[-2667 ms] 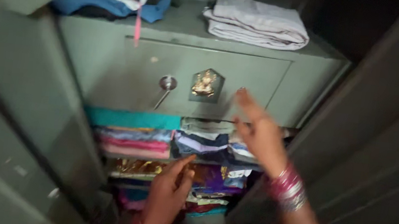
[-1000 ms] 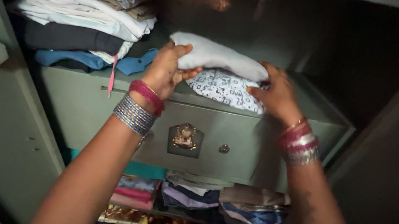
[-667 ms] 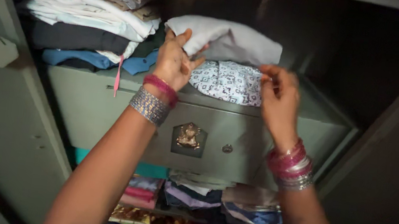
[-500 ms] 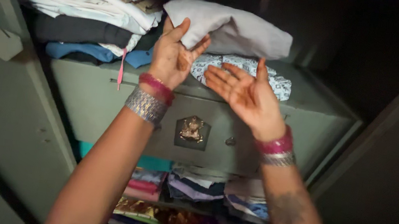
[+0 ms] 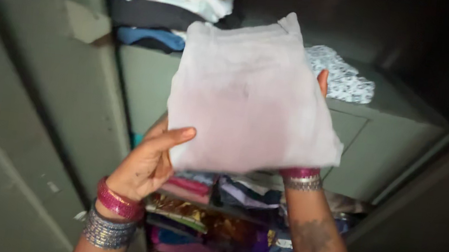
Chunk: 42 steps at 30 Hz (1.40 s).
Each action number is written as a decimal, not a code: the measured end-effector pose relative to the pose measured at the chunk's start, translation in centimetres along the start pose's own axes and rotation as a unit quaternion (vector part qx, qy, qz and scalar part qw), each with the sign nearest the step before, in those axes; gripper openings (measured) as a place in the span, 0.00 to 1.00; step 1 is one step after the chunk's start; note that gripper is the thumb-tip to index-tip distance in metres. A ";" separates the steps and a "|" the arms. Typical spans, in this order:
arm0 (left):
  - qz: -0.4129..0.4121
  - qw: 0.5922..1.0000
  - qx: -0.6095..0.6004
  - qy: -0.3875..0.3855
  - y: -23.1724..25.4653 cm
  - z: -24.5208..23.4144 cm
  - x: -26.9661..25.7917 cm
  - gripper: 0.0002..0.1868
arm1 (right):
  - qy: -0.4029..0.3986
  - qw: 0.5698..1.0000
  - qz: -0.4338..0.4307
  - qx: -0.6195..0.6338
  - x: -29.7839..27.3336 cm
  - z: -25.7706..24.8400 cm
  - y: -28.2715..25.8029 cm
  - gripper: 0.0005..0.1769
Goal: The person takes various items of folded clothing from a wardrobe and places them one by one into an open duffel bag on a nearby surface.
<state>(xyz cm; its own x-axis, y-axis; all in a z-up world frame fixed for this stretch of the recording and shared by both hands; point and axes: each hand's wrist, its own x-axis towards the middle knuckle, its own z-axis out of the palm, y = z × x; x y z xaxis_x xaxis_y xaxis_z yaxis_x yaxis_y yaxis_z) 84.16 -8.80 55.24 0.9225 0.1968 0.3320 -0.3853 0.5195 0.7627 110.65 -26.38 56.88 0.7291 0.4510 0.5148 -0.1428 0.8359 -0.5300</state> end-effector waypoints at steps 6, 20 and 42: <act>-0.103 0.985 -0.091 0.100 -1.1 -4.4 -7.3 0.30 | 0.010 0.994 0.096 -0.055 -8.2 -0.8 5.8 0.36; -0.005 0.945 0.067 0.319 -3.2 -7.9 -30.1 0.39 | 0.000 0.893 0.431 -0.132 -28.7 -5.9 16.5 0.27; 0.102 0.758 0.074 0.640 -6.1 2.0 -62.4 0.38 | -0.224 0.747 0.625 -0.004 -50.1 15.2 25.3 0.41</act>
<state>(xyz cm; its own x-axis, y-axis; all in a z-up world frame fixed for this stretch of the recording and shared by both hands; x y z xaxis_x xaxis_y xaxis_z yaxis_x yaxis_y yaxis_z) 28.90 -25.93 30.93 0.0733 0.9553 -0.2864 -0.4332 0.2892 0.8537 60.37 -23.08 27.94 -0.2696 0.9391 -0.2132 -0.5202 -0.3284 -0.7884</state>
